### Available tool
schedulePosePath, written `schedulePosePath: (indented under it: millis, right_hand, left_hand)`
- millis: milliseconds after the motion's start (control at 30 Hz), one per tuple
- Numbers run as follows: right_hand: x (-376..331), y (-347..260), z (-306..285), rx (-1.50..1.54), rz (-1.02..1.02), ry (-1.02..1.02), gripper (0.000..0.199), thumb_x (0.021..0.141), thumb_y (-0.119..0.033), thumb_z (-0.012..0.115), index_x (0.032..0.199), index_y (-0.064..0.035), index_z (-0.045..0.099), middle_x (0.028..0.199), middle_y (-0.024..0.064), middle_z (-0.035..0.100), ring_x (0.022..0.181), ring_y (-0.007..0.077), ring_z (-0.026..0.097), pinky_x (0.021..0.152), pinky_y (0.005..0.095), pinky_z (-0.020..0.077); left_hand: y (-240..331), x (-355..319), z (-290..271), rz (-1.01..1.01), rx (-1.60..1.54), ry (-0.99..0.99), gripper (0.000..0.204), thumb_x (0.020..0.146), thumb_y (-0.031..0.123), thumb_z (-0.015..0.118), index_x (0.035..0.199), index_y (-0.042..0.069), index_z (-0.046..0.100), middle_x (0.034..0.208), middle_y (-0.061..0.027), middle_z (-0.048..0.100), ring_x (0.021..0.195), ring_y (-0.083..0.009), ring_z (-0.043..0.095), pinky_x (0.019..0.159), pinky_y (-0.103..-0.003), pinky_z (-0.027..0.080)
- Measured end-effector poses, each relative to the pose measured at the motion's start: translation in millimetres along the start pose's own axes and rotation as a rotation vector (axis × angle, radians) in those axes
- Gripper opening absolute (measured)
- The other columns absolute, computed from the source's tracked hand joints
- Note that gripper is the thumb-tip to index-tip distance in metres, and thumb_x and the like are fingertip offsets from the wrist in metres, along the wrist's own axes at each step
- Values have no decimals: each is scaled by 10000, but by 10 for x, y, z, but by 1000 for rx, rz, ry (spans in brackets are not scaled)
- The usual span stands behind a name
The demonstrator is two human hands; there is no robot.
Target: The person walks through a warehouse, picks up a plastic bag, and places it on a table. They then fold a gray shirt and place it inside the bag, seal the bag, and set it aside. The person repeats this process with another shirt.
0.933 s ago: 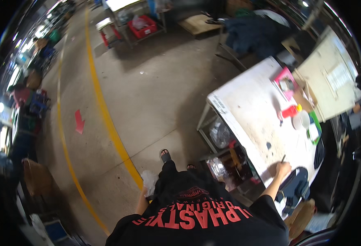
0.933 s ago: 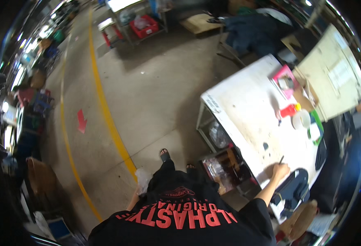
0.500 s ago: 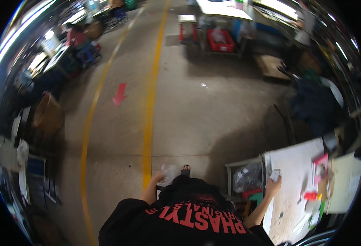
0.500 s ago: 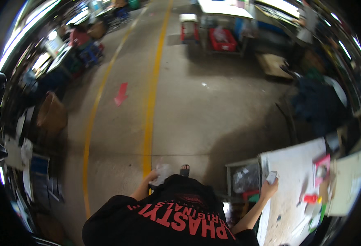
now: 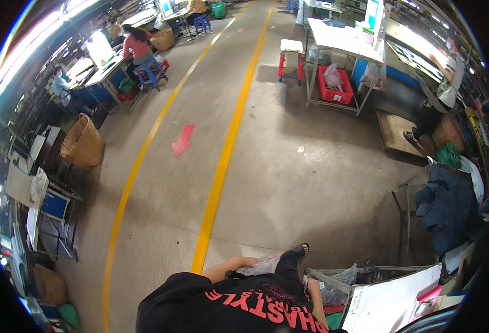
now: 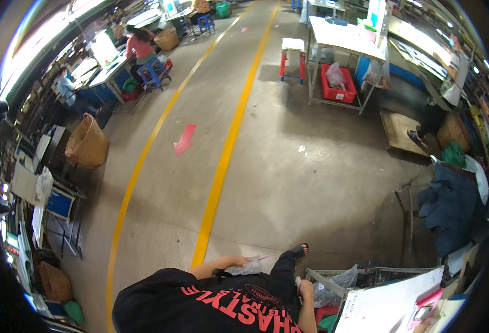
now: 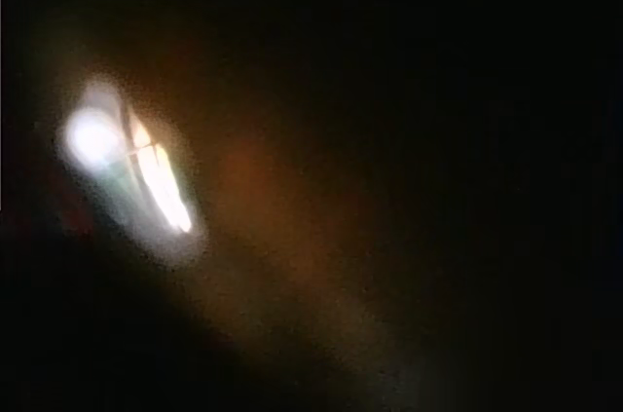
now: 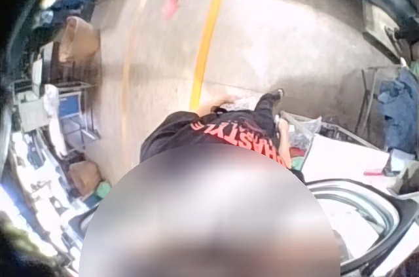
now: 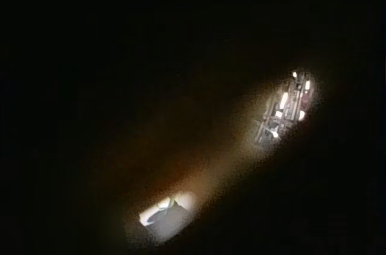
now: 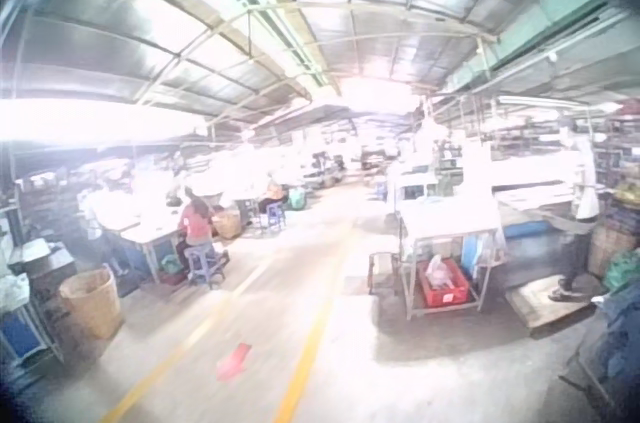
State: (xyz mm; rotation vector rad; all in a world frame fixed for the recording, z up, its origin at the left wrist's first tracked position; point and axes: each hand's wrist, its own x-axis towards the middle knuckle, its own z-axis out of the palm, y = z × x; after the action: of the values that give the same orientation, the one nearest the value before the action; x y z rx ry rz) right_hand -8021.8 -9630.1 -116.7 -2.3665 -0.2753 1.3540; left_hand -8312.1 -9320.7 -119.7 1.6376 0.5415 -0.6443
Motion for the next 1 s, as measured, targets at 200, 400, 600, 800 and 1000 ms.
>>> schedulePosePath:
  millis: [200,400,600,800,1000]
  right_hand:
    - [1047,353,-385,-9,131,-57,653,887,-612,642,887,33,742,867,179,733,836,321,728,728,478,525]
    - [1275,212,-763,347,330,-597,439,957,-517,652,1002,-83,702,810,49,642,661,193,599,611,371,476]
    - [741,11,-1174,629,26,-741,191,1006,-292,660,1033,-103,676,801,-30,606,663,97,566,579,290,451]
    - [376,-470,-1128,29,-430,-615,402,1029,-436,553,1078,-55,672,940,21,634,862,167,631,769,394,538]
    - [1329,-534,-809,903,251,175,724,976,-743,430,938,-47,624,623,29,512,473,142,429,424,355,309]
  left_hand:
    - [1162,598,-438,63,377,114,530,969,406,608,1355,42,606,1177,-183,727,1118,-331,674,947,-418,516]
    - [2397,868,-772,-171,545,237,396,967,368,538,1196,72,666,1111,-229,730,1054,-430,700,870,-557,544]
    - [2707,1358,-1167,-27,710,-139,297,916,286,592,1001,51,752,1042,-210,750,996,-439,714,806,-542,567]
    - [2580,1731,-1790,-139,912,-683,313,839,244,666,1061,39,752,1057,-188,763,974,-346,735,808,-529,562]
    - [2453,2457,-1990,-273,856,-314,317,912,232,606,1110,8,711,968,-275,727,925,-441,720,761,-528,558]
